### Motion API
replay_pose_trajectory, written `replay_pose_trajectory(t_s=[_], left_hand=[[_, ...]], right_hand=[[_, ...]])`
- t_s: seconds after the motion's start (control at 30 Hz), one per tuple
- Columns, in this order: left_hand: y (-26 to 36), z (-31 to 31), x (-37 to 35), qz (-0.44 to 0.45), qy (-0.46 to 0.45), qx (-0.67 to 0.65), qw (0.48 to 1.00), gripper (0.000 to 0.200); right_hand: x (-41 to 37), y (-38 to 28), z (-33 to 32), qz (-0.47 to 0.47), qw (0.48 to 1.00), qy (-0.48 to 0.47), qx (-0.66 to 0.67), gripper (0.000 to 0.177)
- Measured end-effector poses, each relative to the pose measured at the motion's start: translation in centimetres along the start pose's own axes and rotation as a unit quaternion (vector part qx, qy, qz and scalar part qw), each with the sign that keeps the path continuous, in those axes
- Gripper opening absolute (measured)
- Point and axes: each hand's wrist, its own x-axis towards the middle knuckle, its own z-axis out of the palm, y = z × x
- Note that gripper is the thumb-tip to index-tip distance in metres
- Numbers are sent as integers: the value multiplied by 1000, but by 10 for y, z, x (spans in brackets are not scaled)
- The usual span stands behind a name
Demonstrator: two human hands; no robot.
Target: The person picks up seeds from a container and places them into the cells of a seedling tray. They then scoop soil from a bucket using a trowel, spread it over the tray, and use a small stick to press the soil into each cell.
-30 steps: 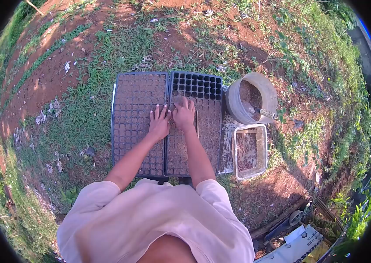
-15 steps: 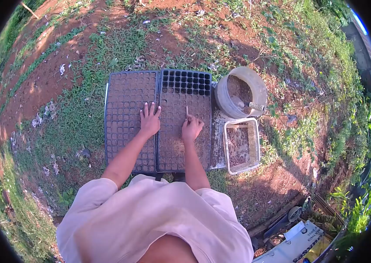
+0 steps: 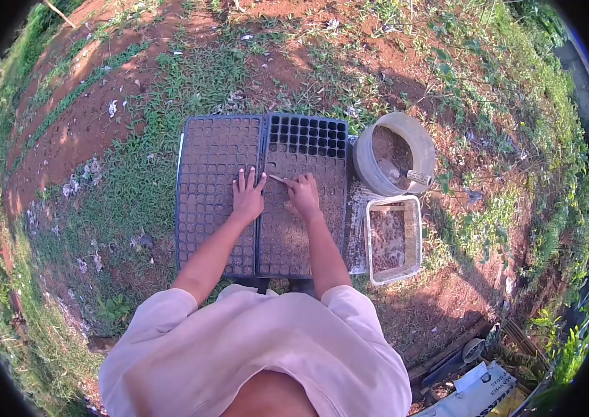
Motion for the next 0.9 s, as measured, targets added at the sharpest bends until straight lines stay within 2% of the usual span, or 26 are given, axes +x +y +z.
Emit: replay_pose_trajectory(t_s=[0.13, 0.37, 0.57, 0.77, 0.9], left_hand=[[-3, 3, 1, 2, 12, -9, 1000, 65], [-5, 8, 2, 8, 40, -25, 999, 61], [-2, 1, 2, 2, 24, -26, 999, 59], [-3, 0, 3, 10, 29, -37, 999, 58], [-2, 0, 2, 16, 42, -24, 999, 57]], right_hand=[[12, 8, 0, -40, 998, -29, -48, 24], [21, 8, -3, -38, 999, -11, -32, 25], [21, 5, -6, -65, 997, -12, -45, 25], [26, 4, 4, -15, 999, 5, -37, 25], [9, -5, 9, 61, 996, 56, -26, 24]])
